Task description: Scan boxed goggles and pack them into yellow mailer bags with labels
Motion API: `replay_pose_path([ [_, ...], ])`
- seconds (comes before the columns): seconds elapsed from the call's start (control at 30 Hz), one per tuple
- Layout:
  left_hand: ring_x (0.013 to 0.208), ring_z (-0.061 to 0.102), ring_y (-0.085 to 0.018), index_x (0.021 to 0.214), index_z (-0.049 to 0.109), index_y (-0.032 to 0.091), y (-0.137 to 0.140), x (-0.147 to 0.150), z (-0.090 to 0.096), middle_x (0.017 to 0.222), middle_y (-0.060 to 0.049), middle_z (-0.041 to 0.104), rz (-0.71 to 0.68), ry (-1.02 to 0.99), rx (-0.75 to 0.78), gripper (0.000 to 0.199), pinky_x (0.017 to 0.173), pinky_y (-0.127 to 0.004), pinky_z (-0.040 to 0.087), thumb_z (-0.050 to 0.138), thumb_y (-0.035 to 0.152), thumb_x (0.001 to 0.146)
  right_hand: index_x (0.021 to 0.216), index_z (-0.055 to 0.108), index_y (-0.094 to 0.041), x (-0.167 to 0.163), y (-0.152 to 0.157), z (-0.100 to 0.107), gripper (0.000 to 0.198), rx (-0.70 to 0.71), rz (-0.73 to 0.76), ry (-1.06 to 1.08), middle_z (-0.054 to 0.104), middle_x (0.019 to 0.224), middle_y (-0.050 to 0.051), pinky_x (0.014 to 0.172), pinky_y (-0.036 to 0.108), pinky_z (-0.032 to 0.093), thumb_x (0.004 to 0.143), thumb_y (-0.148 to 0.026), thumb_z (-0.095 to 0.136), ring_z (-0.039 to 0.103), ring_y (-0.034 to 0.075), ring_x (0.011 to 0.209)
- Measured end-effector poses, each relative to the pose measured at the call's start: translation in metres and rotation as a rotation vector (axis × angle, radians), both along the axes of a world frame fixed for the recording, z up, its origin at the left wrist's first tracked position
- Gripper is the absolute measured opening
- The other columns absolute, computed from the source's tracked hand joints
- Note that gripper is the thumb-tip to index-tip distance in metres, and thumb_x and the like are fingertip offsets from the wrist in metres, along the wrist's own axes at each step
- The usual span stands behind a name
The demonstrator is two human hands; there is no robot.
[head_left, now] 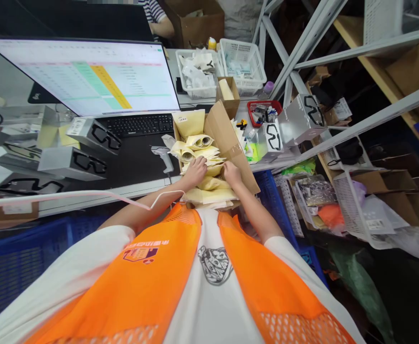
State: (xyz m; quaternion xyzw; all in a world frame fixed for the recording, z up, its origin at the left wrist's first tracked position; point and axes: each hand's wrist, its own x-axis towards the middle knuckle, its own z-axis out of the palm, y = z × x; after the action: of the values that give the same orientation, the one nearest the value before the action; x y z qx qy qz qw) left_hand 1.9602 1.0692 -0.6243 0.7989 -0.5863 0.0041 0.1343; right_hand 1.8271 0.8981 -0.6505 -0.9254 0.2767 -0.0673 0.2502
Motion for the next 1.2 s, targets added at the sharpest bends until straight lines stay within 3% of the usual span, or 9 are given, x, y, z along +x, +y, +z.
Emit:
replay_pose_path([
  [0.23,0.139,0.045,-0.038,0.099,0.076,0.014,0.063,-0.004,-0.015,0.136,-0.022,0.062,0.243,0.068,-0.003,0.032,0.106,-0.056,0.035,0.045,0.024,0.1,0.111,0.065,-0.014,0.005,-0.004,0.006,0.032,0.038,-0.071,-0.008,0.073,0.112,0.014,0.09,0.029,0.044,0.105,-0.022,0.035,0.065,0.023,0.101],
  [0.33,0.137,0.047,-0.038,0.097,0.075,0.014,0.073,-0.004,-0.015,0.134,-0.022,0.064,0.305,0.071,-0.022,0.031,0.105,-0.056,0.036,0.045,0.023,0.1,0.116,0.063,-0.013,0.003,0.009,0.009,0.027,0.117,-0.19,-0.024,0.072,0.114,0.016,0.091,0.029,0.046,0.104,-0.026,0.043,0.066,0.024,0.103],
  [0.43,0.138,0.046,-0.037,0.097,0.074,0.014,0.058,-0.003,-0.007,0.135,-0.021,0.063,0.268,0.092,-0.075,0.028,0.108,-0.054,0.037,0.049,0.026,0.1,0.111,0.063,-0.014,0.002,0.023,0.008,0.03,0.242,-0.332,-0.022,0.073,0.108,0.015,0.088,0.029,0.048,0.101,-0.039,0.05,0.067,0.024,0.099],
  [0.53,0.14,0.044,-0.037,0.095,0.074,0.015,0.032,0.0,-0.001,0.136,-0.02,0.062,0.229,0.108,-0.096,0.025,0.11,-0.055,0.036,0.053,0.027,0.098,0.084,0.065,-0.018,0.012,0.033,0.002,0.042,0.4,-0.263,0.027,0.073,0.089,0.009,0.081,0.028,0.049,0.1,-0.052,0.045,0.067,0.022,0.086],
  [0.67,0.14,0.043,-0.037,0.096,0.075,0.015,0.011,0.004,-0.006,0.135,-0.02,0.062,0.188,0.128,-0.04,0.023,0.11,-0.055,0.037,0.052,0.017,0.094,0.069,0.063,-0.019,0.028,0.038,-0.006,0.038,0.583,-0.236,0.018,0.066,0.07,0.003,0.065,0.024,0.045,0.093,-0.039,0.042,0.06,0.017,0.068],
  [0.8,0.14,0.044,-0.04,0.102,0.075,0.014,0.013,0.005,-0.012,0.138,-0.022,0.06,0.149,0.11,0.01,0.02,0.109,-0.056,0.037,0.062,0.019,0.088,0.062,0.062,-0.018,0.016,0.045,-0.004,0.03,0.594,-0.266,0.011,0.06,0.059,0.0,0.061,0.023,0.041,0.084,-0.028,0.045,0.056,0.015,0.061],
  [0.93,0.146,0.039,-0.042,0.093,0.078,0.015,0.016,0.006,-0.009,0.152,-0.02,0.053,0.122,0.093,0.031,0.018,0.11,-0.058,0.035,0.064,0.025,0.09,0.059,0.064,-0.018,-0.009,0.056,0.003,0.03,0.577,-0.293,0.024,0.056,0.052,-0.001,0.06,0.024,0.039,0.082,-0.027,0.048,0.054,0.015,0.057],
  [1.2,0.141,0.041,-0.04,0.09,0.081,0.016,0.009,0.021,0.005,0.138,-0.019,0.062,0.212,0.173,-0.063,0.025,0.109,-0.06,0.035,0.059,0.028,0.094,0.064,0.066,-0.018,-0.022,0.049,0.009,0.031,0.533,-0.3,0.07,0.064,0.059,0.002,0.064,0.024,0.043,0.087,-0.026,0.047,0.062,0.018,0.063],
])
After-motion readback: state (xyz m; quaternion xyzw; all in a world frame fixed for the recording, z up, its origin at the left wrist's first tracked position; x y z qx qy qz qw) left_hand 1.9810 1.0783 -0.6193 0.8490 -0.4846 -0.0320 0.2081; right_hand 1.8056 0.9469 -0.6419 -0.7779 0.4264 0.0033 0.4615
